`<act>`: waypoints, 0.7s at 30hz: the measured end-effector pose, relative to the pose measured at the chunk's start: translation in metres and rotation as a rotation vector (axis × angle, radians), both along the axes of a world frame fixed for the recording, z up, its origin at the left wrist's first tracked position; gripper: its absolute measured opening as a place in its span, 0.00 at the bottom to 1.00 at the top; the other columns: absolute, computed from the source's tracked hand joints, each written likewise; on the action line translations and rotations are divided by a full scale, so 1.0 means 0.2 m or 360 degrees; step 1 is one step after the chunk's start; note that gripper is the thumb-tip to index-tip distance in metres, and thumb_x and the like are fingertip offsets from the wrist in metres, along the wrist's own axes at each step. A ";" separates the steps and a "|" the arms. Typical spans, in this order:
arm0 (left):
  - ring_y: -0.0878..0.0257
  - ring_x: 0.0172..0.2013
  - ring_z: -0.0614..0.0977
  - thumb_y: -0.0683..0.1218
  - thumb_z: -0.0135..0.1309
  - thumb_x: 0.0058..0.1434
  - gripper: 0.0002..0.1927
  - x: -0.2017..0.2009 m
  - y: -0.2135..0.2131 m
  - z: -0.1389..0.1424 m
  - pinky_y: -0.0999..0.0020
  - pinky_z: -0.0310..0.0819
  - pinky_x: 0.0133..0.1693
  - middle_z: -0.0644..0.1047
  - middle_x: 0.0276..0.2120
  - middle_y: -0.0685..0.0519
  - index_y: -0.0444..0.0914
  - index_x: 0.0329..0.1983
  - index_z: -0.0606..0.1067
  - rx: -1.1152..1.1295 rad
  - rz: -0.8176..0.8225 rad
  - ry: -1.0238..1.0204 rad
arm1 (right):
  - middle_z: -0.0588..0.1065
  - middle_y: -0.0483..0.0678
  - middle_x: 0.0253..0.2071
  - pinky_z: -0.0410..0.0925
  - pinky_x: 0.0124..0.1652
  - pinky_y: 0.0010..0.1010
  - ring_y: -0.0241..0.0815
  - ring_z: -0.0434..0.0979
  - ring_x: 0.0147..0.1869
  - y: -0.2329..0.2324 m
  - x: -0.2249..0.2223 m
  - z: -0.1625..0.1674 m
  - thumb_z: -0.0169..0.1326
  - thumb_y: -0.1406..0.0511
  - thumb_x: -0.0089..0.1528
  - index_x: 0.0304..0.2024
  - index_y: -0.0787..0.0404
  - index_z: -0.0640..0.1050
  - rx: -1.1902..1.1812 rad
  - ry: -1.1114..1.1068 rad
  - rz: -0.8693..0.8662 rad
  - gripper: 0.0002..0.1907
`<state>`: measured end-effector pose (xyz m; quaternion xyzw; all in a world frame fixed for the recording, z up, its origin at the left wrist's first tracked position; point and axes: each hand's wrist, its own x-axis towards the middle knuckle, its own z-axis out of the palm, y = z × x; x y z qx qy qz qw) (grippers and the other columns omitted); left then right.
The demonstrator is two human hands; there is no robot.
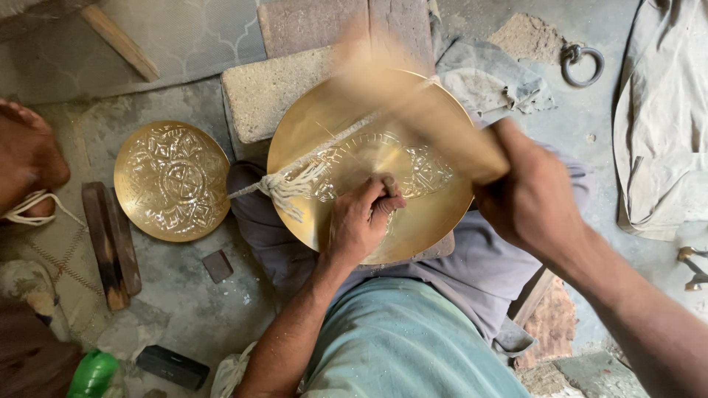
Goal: The person sits on the floor with a brass plate held on their lap by a rope. They hold a punch against the plate's embossed pattern and repeatedly strike it with a wooden mallet to chase the design, at one point pausing to work on a small punch tool, then untie and remove the rope from the plate.
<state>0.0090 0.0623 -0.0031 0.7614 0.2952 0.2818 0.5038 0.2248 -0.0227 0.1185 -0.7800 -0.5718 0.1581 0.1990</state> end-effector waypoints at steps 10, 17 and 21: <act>0.57 0.38 0.86 0.47 0.60 0.67 0.07 0.00 0.01 0.00 0.63 0.78 0.40 0.82 0.35 0.54 0.41 0.43 0.75 0.0171 -0.0047 0.0041 | 0.74 0.48 0.33 0.68 0.36 0.39 0.47 0.76 0.34 0.01 -0.01 0.03 0.57 0.66 0.66 0.46 0.57 0.72 -0.0386 -0.0401 0.0060 0.08; 0.62 0.39 0.87 0.45 0.58 0.68 0.10 -0.01 0.00 -0.01 0.66 0.81 0.39 0.81 0.37 0.53 0.38 0.47 0.72 -0.0161 -0.0088 0.0016 | 0.74 0.52 0.32 0.68 0.36 0.42 0.51 0.75 0.34 0.01 -0.04 0.06 0.58 0.66 0.61 0.45 0.61 0.68 -0.0116 0.0486 -0.0417 0.14; 0.59 0.37 0.86 0.46 0.61 0.66 0.09 0.00 0.01 -0.03 0.64 0.79 0.39 0.82 0.35 0.53 0.40 0.44 0.75 0.0068 -0.0080 0.0047 | 0.76 0.52 0.33 0.68 0.35 0.43 0.52 0.77 0.35 -0.01 -0.02 0.04 0.57 0.68 0.63 0.42 0.59 0.74 -0.0378 -0.0658 0.0086 0.06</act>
